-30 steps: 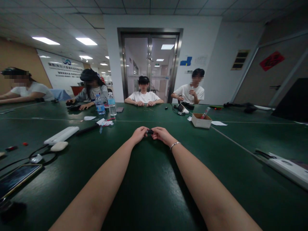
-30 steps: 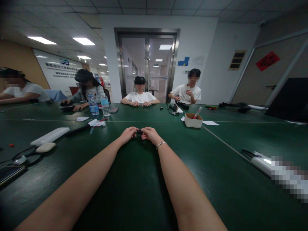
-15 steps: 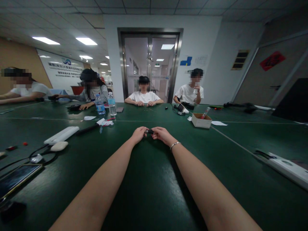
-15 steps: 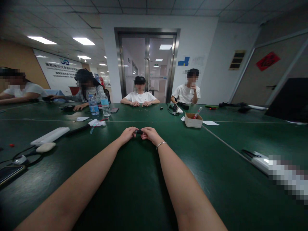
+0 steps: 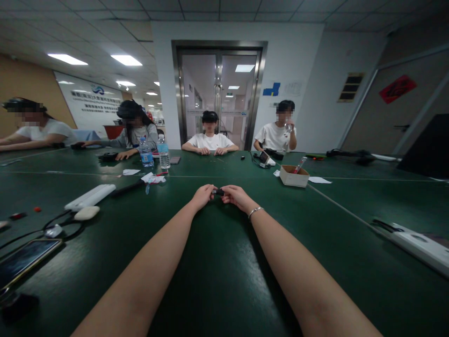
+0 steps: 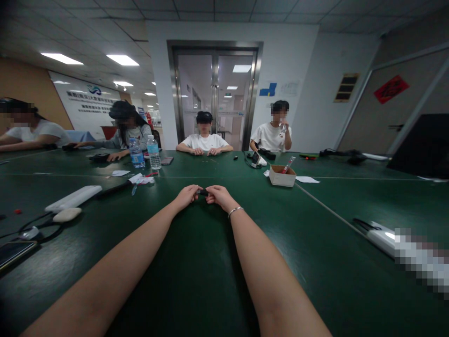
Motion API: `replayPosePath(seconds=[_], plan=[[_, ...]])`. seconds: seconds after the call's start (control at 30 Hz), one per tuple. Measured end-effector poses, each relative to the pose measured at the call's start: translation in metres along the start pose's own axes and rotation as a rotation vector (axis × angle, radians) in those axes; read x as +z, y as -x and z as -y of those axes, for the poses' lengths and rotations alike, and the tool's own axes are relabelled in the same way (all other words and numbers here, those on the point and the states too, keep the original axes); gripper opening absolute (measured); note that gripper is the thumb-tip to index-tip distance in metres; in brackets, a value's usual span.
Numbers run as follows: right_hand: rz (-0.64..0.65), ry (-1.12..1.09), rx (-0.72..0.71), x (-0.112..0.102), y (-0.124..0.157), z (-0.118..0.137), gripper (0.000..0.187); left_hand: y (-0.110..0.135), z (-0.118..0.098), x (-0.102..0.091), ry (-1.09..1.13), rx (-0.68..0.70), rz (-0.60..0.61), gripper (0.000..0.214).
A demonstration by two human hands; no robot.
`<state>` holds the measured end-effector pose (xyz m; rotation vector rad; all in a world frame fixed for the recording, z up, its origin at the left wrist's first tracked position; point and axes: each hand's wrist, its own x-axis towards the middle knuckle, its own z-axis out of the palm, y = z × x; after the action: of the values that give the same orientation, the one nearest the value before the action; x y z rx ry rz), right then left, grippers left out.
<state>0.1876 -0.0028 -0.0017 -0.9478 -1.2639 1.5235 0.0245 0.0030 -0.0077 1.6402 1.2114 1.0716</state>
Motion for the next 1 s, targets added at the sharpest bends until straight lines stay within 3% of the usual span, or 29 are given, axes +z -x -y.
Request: replayPosePath(seconds=[0.33,1.0], plan=[[-0.004,-0.001,-0.006,0.0009,0.0025,0.0012,0.006,-0.0029,0.0034,-0.0002,-0.024,0.044,-0.023,0.030],[-0.005,-0.015,-0.010,0.0013,0.0028,0.0015,0.005,0.0009,-0.0012,-0.0013,0.012,-0.020,-0.024,0.025]])
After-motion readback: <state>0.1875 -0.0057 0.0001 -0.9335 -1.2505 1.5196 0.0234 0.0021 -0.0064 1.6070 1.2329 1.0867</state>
